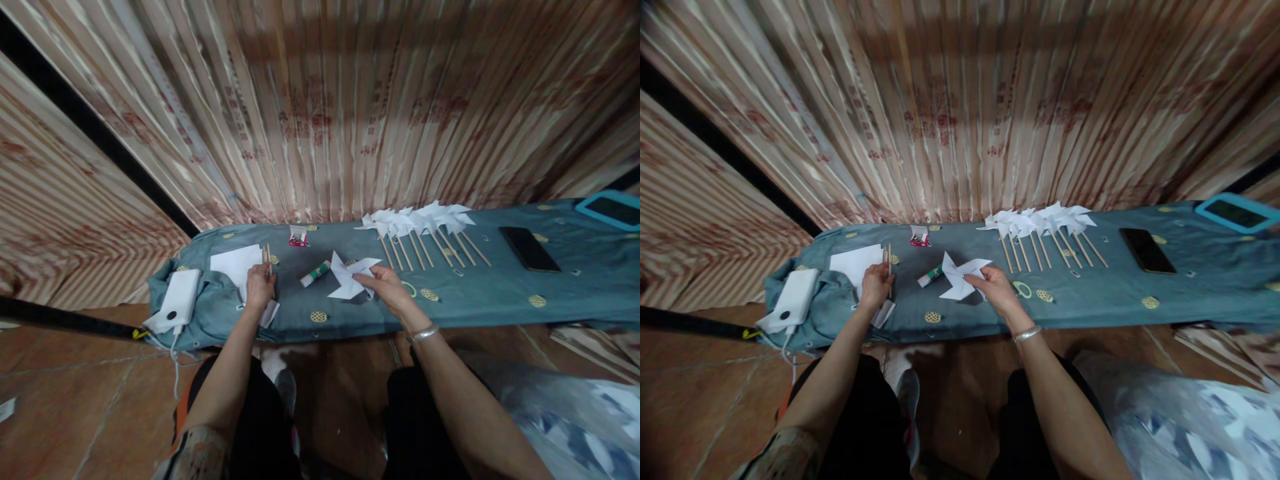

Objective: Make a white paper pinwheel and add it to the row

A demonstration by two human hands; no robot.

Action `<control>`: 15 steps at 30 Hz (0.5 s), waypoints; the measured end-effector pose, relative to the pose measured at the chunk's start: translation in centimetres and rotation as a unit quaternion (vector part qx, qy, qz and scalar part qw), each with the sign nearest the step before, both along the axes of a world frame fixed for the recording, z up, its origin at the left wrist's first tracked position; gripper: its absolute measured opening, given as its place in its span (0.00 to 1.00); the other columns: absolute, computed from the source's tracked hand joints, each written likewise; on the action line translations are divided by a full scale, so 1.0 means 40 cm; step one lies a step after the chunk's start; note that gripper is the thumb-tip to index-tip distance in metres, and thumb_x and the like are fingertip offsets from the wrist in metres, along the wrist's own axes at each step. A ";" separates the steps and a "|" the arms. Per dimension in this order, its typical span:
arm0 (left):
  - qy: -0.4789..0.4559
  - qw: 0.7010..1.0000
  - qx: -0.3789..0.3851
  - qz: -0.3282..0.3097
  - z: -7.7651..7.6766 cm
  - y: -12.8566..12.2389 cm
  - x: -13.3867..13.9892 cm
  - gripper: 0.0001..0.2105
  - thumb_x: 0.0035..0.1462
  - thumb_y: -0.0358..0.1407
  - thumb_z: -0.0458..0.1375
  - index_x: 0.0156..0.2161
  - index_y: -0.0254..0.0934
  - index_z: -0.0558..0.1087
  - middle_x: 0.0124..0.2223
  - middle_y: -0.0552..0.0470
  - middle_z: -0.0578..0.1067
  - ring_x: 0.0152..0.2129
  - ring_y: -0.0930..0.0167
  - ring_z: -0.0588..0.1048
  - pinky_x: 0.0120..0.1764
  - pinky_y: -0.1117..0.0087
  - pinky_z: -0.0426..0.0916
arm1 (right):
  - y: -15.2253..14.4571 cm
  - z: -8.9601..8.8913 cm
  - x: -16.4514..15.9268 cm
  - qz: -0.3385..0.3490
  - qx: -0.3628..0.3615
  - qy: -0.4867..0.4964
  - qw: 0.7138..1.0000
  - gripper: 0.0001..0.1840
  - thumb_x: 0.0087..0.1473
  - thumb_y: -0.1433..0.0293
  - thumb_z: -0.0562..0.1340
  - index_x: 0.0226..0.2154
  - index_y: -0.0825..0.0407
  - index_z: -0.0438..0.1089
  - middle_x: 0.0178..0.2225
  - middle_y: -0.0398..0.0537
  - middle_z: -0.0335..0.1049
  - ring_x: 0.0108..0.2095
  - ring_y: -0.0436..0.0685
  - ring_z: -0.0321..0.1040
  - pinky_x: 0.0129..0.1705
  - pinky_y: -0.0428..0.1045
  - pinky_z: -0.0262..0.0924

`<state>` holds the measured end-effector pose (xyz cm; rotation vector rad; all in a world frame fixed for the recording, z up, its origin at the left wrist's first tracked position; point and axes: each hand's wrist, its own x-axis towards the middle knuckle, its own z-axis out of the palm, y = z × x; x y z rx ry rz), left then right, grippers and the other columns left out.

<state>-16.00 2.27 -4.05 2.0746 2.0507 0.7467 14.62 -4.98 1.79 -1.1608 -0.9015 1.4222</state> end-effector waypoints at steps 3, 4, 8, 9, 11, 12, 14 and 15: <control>0.005 1.000 -0.009 0.006 0.008 0.001 0.002 0.20 0.52 0.31 0.53 0.51 0.30 0.71 0.42 0.41 0.75 0.44 0.60 0.73 0.50 0.61 0.66 | -0.009 0.008 0.010 0.000 0.000 0.003 1.000 0.19 0.26 0.63 0.76 0.24 0.52 0.76 0.24 0.43 0.78 0.24 0.54 0.73 0.32 0.48 0.66; 0.007 1.000 -0.012 0.007 0.010 0.001 0.003 0.20 0.52 0.32 0.53 0.51 0.30 0.71 0.42 0.41 0.75 0.43 0.60 0.73 0.50 0.62 0.66 | -0.012 0.010 0.015 0.001 -0.001 0.001 1.000 0.19 0.26 0.62 0.76 0.25 0.52 0.76 0.24 0.43 0.78 0.25 0.54 0.73 0.32 0.49 0.66; 0.015 1.000 -0.019 0.012 0.020 -0.001 0.006 0.19 0.52 0.33 0.53 0.50 0.31 0.72 0.40 0.42 0.76 0.43 0.60 0.74 0.50 0.63 0.66 | -0.030 0.014 0.047 -0.004 0.005 -0.016 1.000 0.21 0.28 0.59 0.75 0.27 0.53 0.77 0.25 0.45 0.79 0.25 0.55 0.73 0.31 0.49 0.66; 0.017 1.000 -0.021 0.013 0.023 -0.001 0.006 0.19 0.51 0.33 0.53 0.49 0.31 0.72 0.40 0.42 0.77 0.43 0.60 0.74 0.50 0.63 0.66 | -0.035 0.015 0.056 -0.007 0.007 -0.018 1.000 0.21 0.28 0.59 0.75 0.27 0.53 0.77 0.25 0.45 0.79 0.25 0.54 0.73 0.31 0.48 0.66; 0.021 0.999 -0.024 0.016 0.028 0.000 0.008 0.19 0.51 0.34 0.53 0.48 0.31 0.73 0.40 0.41 0.77 0.43 0.59 0.75 0.49 0.63 0.67 | -0.045 0.021 0.073 -0.015 0.009 -0.018 1.000 0.21 0.28 0.59 0.75 0.27 0.53 0.77 0.25 0.44 0.79 0.25 0.54 0.73 0.32 0.48 0.66; 0.023 0.999 -0.026 0.017 0.030 0.000 0.009 0.18 0.51 0.34 0.54 0.47 0.31 0.73 0.41 0.41 0.78 0.43 0.59 0.75 0.49 0.63 0.67 | -0.051 0.025 0.081 -0.019 0.011 -0.017 1.000 0.20 0.28 0.59 0.75 0.26 0.53 0.77 0.24 0.44 0.78 0.25 0.54 0.73 0.32 0.48 0.66; 0.027 0.999 -0.029 0.019 0.031 0.003 0.013 0.17 0.51 0.34 0.54 0.46 0.32 0.73 0.42 0.41 0.78 0.43 0.59 0.75 0.48 0.63 0.67 | -0.062 0.035 0.095 -0.026 0.016 -0.013 0.999 0.20 0.28 0.59 0.75 0.25 0.53 0.76 0.24 0.44 0.78 0.25 0.53 0.73 0.33 0.48 0.66; 0.027 0.999 -0.030 0.019 0.030 0.006 0.015 0.17 0.51 0.35 0.54 0.46 0.33 0.74 0.43 0.41 0.79 0.43 0.59 0.76 0.48 0.63 0.68 | -0.067 0.040 0.101 -0.029 0.019 -0.010 0.999 0.19 0.28 0.59 0.75 0.25 0.53 0.76 0.24 0.43 0.78 0.25 0.53 0.73 0.33 0.48 0.66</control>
